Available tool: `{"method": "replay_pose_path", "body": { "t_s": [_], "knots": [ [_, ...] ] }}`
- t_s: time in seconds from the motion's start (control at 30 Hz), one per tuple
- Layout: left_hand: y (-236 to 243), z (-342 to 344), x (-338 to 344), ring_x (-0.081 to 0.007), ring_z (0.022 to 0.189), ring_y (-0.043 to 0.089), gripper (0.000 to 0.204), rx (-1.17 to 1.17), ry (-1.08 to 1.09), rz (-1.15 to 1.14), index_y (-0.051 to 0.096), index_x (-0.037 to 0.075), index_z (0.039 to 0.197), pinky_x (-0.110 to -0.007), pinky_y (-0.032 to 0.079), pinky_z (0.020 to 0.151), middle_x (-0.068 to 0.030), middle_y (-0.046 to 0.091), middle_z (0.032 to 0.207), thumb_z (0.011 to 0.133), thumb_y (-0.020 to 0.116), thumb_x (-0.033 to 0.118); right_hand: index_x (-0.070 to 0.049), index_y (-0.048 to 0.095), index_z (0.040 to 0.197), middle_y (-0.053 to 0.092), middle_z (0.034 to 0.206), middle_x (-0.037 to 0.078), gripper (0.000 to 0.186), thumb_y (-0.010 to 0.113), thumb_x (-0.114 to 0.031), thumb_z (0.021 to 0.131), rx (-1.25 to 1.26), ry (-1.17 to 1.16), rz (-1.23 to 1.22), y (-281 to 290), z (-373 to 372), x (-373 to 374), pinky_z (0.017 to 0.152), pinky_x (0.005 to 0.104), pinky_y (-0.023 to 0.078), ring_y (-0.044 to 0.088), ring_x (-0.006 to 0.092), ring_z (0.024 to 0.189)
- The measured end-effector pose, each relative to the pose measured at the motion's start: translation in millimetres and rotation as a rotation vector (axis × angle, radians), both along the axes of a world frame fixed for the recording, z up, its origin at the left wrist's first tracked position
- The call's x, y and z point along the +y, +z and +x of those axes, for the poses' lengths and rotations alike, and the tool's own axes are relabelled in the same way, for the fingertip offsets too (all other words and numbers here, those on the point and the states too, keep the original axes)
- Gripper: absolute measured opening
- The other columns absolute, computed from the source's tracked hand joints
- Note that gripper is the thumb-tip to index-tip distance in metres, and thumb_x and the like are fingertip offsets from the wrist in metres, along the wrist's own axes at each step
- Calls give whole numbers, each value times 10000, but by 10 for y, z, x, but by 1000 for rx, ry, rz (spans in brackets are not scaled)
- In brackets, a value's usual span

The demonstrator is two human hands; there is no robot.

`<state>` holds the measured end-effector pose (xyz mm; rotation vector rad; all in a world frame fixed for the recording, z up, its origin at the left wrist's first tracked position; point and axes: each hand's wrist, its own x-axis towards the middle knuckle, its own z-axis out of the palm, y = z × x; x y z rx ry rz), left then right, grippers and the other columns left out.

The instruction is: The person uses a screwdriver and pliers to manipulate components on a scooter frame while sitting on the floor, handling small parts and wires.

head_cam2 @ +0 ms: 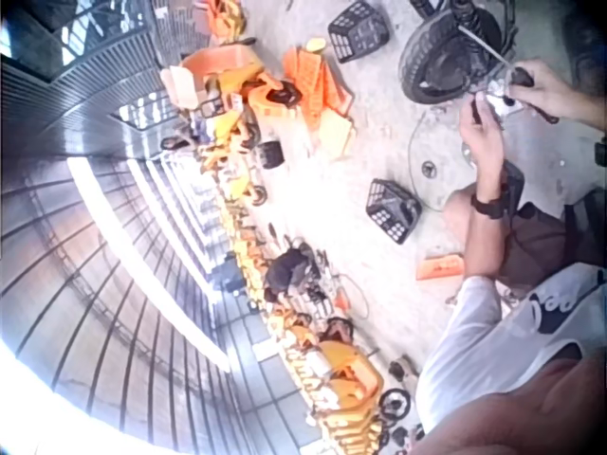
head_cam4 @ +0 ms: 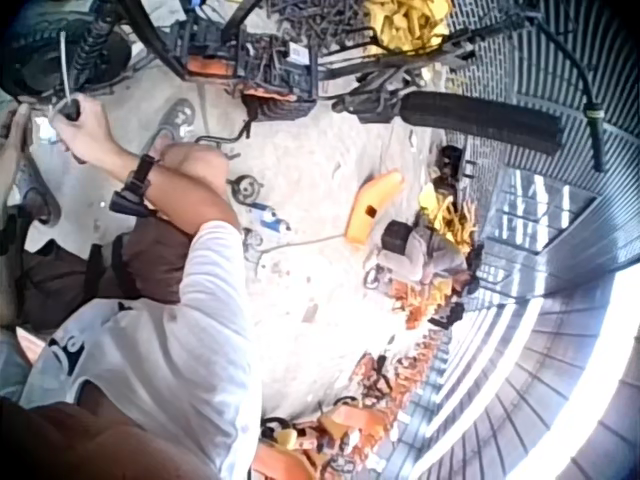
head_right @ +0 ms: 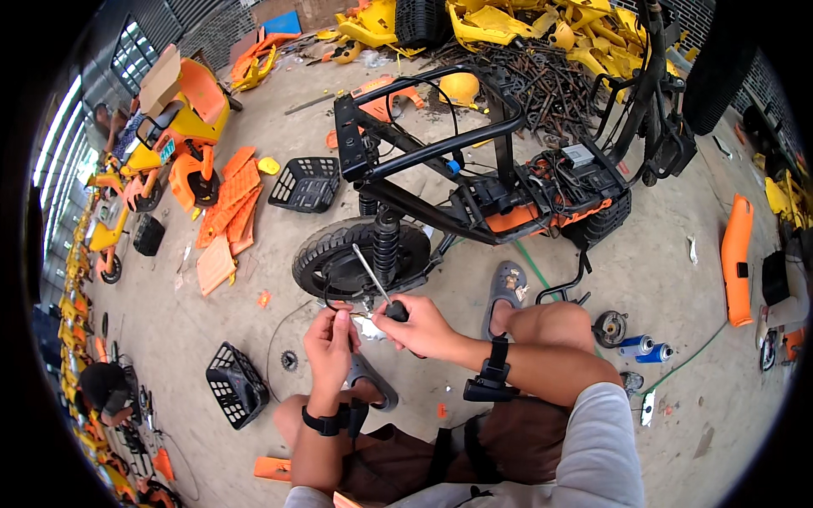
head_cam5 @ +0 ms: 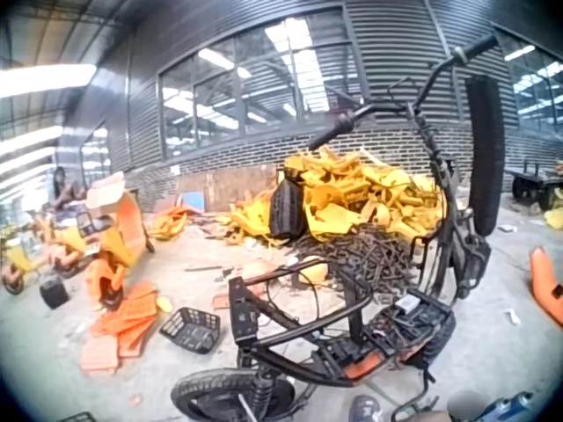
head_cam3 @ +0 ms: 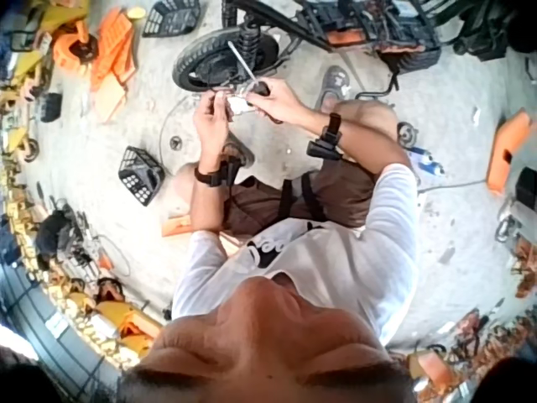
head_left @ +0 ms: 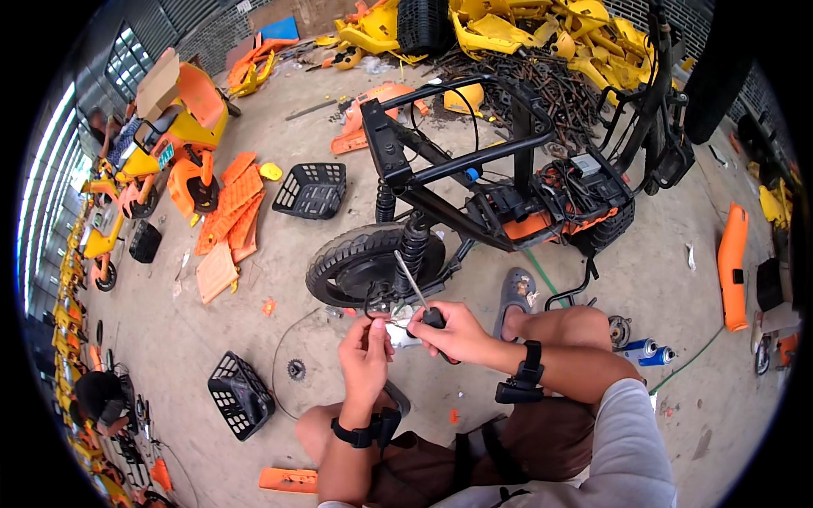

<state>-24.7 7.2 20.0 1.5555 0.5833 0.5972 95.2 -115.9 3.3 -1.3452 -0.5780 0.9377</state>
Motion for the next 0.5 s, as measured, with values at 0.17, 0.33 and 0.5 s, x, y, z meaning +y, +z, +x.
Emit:
{"method": "replay_pose_path", "body": {
  "t_s": [0.17,0.33,0.5],
  "knots": [
    [-1,-102,151,-21,480,372,225,-10,75,24,607,1,1022,-193,285,430,47,448,596,1005,498,197,-31,614,939,582,645,2,211,659,-233,896,9,34,-98,80,-6,10,367,226,355,550,63,498],
    [93,-80,188,-18,475,319,226,-21,99,-181,608,2,1017,-196,244,426,59,442,608,1003,501,200,-33,622,931,585,641,12,230,666,-255,889,44,5,-55,-16,37,45,344,224,347,561,67,494],
    [184,-85,268,-10,489,333,204,-73,106,-214,620,11,1023,-190,262,436,70,424,609,990,530,191,-43,630,942,579,630,8,225,670,-258,886,11,6,-29,-72,72,72,333,223,329,553,63,483]
  ]
}}
